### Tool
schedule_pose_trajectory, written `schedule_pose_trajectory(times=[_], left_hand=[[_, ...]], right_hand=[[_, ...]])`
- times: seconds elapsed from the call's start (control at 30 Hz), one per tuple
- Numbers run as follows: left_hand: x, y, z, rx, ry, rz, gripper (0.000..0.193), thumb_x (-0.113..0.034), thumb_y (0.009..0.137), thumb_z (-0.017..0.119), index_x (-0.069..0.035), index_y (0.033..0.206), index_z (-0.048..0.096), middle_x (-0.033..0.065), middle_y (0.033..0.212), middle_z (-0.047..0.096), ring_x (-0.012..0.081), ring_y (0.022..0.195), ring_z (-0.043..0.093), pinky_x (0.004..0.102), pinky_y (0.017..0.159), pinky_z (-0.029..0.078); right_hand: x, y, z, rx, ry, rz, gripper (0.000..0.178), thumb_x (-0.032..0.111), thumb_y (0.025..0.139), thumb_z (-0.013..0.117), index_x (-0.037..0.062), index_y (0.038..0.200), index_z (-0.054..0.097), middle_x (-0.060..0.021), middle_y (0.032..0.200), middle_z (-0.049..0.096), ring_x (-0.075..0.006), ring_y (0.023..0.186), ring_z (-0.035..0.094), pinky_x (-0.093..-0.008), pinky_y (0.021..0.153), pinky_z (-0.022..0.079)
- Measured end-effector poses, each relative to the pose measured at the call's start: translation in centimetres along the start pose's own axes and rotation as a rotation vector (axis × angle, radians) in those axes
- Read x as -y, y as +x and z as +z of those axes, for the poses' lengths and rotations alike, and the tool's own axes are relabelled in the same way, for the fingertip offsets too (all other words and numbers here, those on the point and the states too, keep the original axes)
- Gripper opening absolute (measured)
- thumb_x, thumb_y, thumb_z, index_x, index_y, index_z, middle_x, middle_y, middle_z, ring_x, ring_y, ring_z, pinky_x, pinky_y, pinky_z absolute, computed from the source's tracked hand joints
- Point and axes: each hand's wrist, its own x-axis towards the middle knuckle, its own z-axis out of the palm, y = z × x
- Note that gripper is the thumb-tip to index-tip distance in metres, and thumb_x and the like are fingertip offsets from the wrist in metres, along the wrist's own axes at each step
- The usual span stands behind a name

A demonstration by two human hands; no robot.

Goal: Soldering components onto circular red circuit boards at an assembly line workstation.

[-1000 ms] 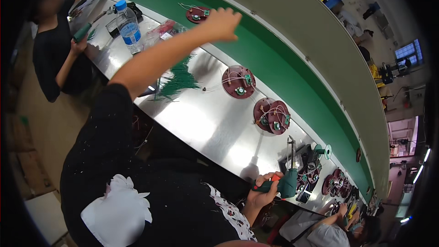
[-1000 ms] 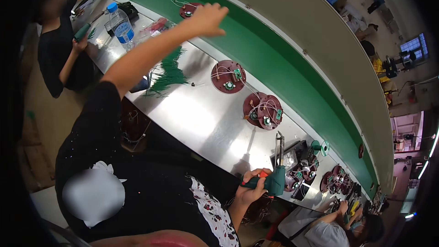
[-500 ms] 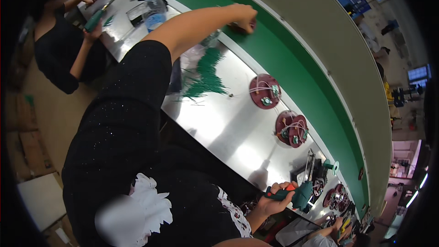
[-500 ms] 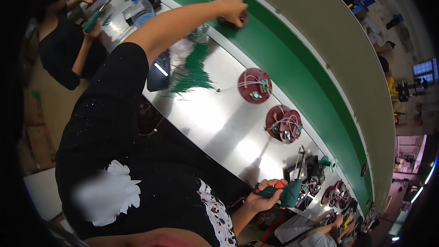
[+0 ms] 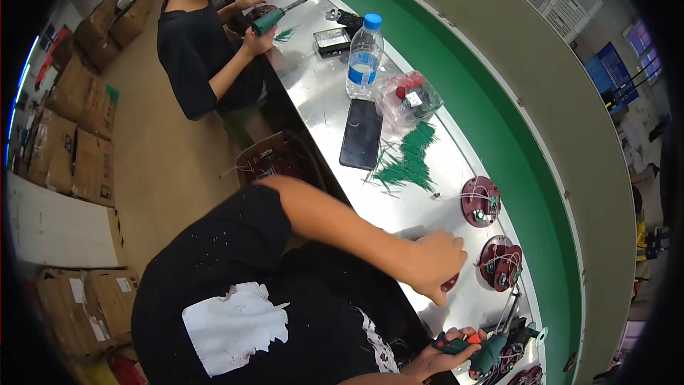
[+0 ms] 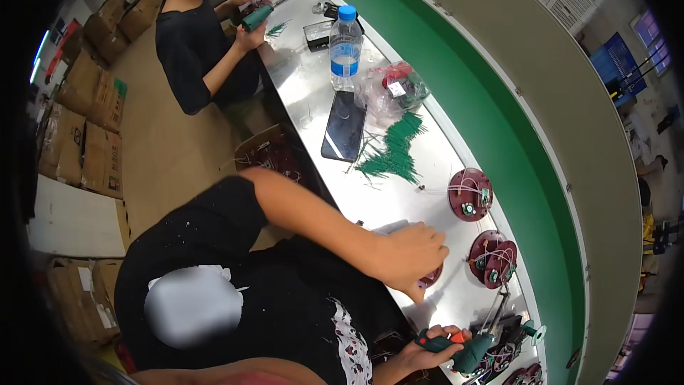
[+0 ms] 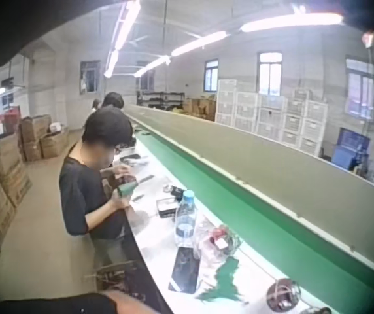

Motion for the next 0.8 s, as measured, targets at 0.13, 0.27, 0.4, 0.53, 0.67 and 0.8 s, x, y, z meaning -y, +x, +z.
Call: schedule_pose_trajectory(times=[0.13,0.27,0.4,0.53,0.67,0.8], left_hand=[[-1.0,-0.3,4.8,-0.193,0.131,-0.240,0.072,-0.052,0.066,0.084,0.005,0.105,0.062,0.0199,0.104,0.059,0.0366,0.095,0.061,0.0450,0.084,0.049],[-0.3,0.6,6.5,-0.412,0.150,-0.367,0.065,-0.049,0.074,0.081,0.005,0.104,0.061,0.0197,0.104,0.058,0.0358,0.092,0.060,0.0460,0.080,0.046],[0.5,-0.6,4.3,-0.377,0.008,-0.271,0.054,-0.046,0.082,0.076,0.001,0.104,0.063,0.0195,0.100,0.059,0.0370,0.090,0.060,0.0465,0.080,0.046],[6.3,-2.8,-0.3,-0.586,0.019,-0.205,0.031,-0.027,0.084,0.078,-0.004,0.103,0.068,0.0147,0.101,0.065,0.0355,0.095,0.064,0.0450,0.083,0.049],[11.3,-4.2,-3.8,-0.557,0.167,-0.254,0.016,-0.011,0.082,0.076,-0.004,0.095,0.070,0.0117,0.098,0.066,0.0331,0.094,0.065,0.0431,0.084,0.049],[13.5,-3.3,-4.5,-0.512,0.177,-0.131,0.010,-0.011,0.083,0.074,-0.006,0.090,0.070,0.0091,0.096,0.065,0.0315,0.094,0.064,0.0442,0.084,0.048]], right_hand=[[-0.3,-1.0,1.3,0.014,0.027,0.046,0.035,0.039,0.110,0.048,0.0081,0.126,0.052,-0.0059,0.093,0.061,-0.0119,0.065,0.051,-0.0220,0.057,0.042],[-0.2,-1.5,0.3,0.113,0.011,0.059,0.035,0.038,0.110,0.048,0.0071,0.126,0.051,-0.0076,0.094,0.061,-0.0126,0.065,0.052,-0.0231,0.058,0.043],[-0.6,-0.9,-0.6,0.209,0.014,0.084,0.038,0.039,0.110,0.048,0.0057,0.127,0.049,-0.0093,0.093,0.062,-0.0137,0.065,0.054,-0.0248,0.058,0.044],[-0.7,-1.5,-0.7,0.218,-0.051,0.048,0.042,0.041,0.109,0.049,0.0042,0.128,0.047,-0.0113,0.092,0.062,-0.0155,0.064,0.056,-0.0264,0.060,0.046],[-1.6,-1.5,-0.8,0.213,-0.132,0.015,0.043,0.041,0.108,0.050,0.0030,0.129,0.045,-0.0134,0.089,0.063,-0.0171,0.063,0.058,-0.0279,0.062,0.048],[-1.9,-1.5,-0.3,0.199,-0.170,0.018,0.043,0.040,0.108,0.050,0.0024,0.128,0.045,-0.0149,0.088,0.064,-0.0182,0.064,0.059,-0.0292,0.062,0.049]])
